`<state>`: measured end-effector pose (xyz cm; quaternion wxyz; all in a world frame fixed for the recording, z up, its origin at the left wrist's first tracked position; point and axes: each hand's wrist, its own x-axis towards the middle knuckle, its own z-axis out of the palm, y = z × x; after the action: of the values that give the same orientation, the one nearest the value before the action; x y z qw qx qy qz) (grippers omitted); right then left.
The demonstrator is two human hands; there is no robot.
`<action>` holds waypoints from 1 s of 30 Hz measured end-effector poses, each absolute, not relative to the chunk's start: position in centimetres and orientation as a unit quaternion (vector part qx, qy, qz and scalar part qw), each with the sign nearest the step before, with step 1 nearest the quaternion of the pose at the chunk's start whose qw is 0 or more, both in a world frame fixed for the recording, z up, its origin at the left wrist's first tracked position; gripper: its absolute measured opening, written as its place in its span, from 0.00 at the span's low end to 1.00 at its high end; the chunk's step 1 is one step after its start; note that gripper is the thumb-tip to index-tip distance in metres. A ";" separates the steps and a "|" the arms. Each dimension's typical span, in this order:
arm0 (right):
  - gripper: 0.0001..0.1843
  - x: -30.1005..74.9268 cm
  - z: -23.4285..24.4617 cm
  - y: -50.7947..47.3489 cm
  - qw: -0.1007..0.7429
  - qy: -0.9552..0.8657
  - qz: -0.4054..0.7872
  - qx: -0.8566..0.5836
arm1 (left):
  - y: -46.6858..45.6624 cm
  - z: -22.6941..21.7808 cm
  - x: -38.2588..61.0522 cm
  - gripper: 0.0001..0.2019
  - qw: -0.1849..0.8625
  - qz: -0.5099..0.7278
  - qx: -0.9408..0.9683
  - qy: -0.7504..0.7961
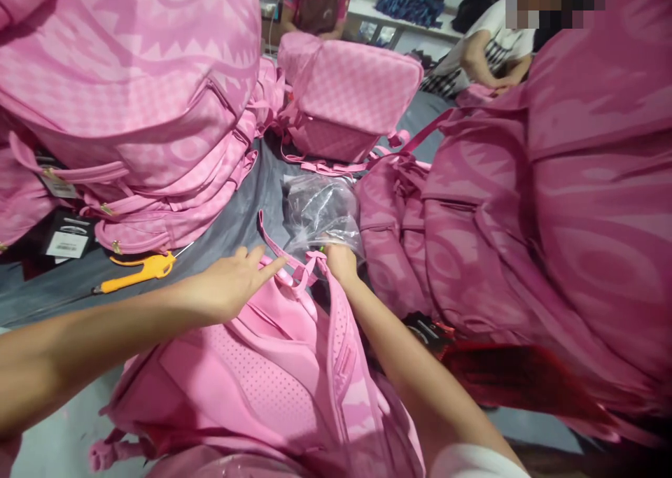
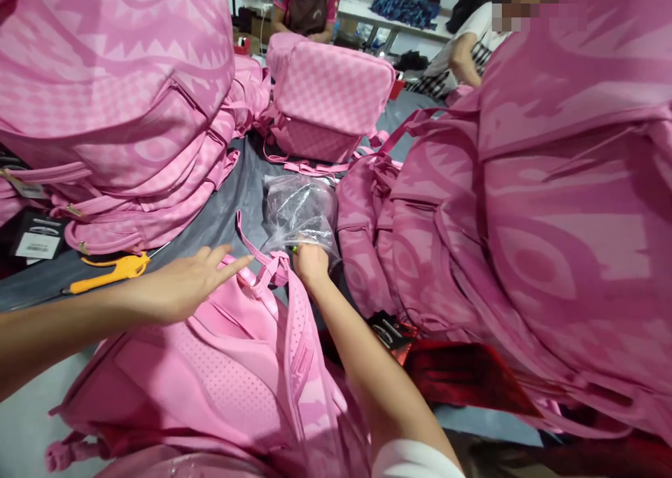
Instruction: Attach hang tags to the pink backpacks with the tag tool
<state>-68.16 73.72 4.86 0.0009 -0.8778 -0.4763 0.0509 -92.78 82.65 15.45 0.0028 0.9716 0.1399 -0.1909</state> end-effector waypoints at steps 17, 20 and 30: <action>0.08 -70.7 8.1 66.8 0.221 -0.464 -0.013 -0.858 | 82.8 15.0 -93.1 0.47 -0.021 -0.133 0.983 0.125; 0.13 -72.6 11.7 63.7 0.359 -0.399 -0.027 -0.843 | 82.8 15.0 -93.1 0.44 -0.007 -0.127 0.983 0.133; 0.08 -81.0 12.7 63.4 0.459 -0.536 0.067 -0.705 | 82.5 15.4 -95.1 0.41 0.116 -0.055 0.974 0.187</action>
<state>-80.97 63.43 12.73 0.4593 -0.7054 -0.5358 0.0666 -95.12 82.49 15.38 0.1160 0.9739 0.1873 -0.0548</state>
